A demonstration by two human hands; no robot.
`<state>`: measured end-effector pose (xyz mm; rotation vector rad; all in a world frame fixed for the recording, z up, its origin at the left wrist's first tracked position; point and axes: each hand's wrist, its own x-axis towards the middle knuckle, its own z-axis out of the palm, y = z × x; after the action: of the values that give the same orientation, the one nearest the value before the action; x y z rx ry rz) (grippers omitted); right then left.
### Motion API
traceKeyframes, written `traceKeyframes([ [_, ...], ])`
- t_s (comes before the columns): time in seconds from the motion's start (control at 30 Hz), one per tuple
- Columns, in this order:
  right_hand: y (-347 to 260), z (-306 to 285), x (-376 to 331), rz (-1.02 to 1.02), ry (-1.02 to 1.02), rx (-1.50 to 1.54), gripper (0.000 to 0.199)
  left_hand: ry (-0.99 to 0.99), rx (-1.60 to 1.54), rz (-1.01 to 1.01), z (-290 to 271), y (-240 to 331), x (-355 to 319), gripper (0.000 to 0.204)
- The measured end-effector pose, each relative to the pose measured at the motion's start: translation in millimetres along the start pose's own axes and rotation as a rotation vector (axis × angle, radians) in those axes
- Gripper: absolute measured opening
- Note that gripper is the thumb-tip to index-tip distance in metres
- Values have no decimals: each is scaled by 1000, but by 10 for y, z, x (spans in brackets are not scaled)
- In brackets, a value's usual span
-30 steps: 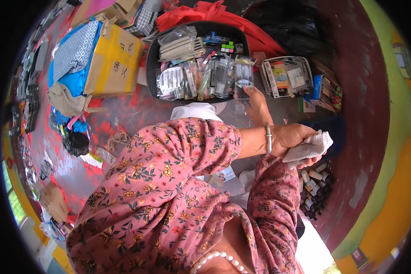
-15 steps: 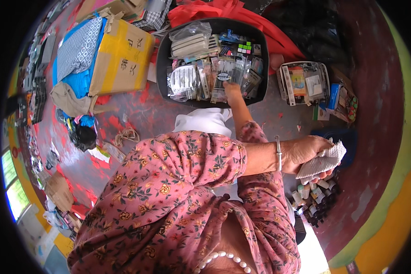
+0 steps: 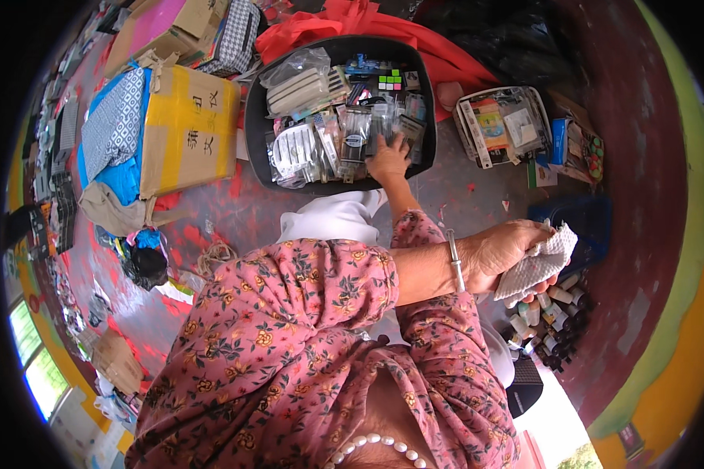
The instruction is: The person sits on the floor and organizes stationery items. They pick up pens, place them into a clear plastic bag, and then put the bag into a basket. They also wipe a small white object with a cloth and place it into a basket.
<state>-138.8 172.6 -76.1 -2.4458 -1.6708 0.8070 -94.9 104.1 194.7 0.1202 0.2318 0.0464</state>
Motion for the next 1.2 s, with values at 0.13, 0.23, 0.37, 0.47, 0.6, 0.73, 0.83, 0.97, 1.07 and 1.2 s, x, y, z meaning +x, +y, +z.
traceKeyframes([
  [0.13,66,74,44,-159,-112,-79,45,-6,-18,-37,-9,-21,-1,28],
  [0.23,151,-143,64,-102,39,100,41,18,-11,-42,-33,-11,5,29],
  [0.37,236,-210,199,224,128,318,53,11,34,-23,-39,-25,11,30],
  [0.47,203,-102,214,78,40,149,57,40,25,-45,-32,-23,5,30],
  [0.6,79,-72,199,-48,-72,-9,51,83,5,-65,-64,2,-56,31],
  [0.73,156,-198,281,-93,-80,-34,50,35,-28,-78,-61,-49,-8,33],
  [0.83,360,-467,179,16,3,123,55,-36,-84,-125,-62,-47,89,38],
  [0.97,792,-242,52,-177,-33,469,35,103,-120,83,-190,269,137,24],
  [1.07,1268,-855,-719,-655,33,445,19,-76,-45,158,-537,575,258,17],
  [1.2,2076,-1799,-1847,45,-51,26,13,77,-17,58,-377,482,358,28],
])
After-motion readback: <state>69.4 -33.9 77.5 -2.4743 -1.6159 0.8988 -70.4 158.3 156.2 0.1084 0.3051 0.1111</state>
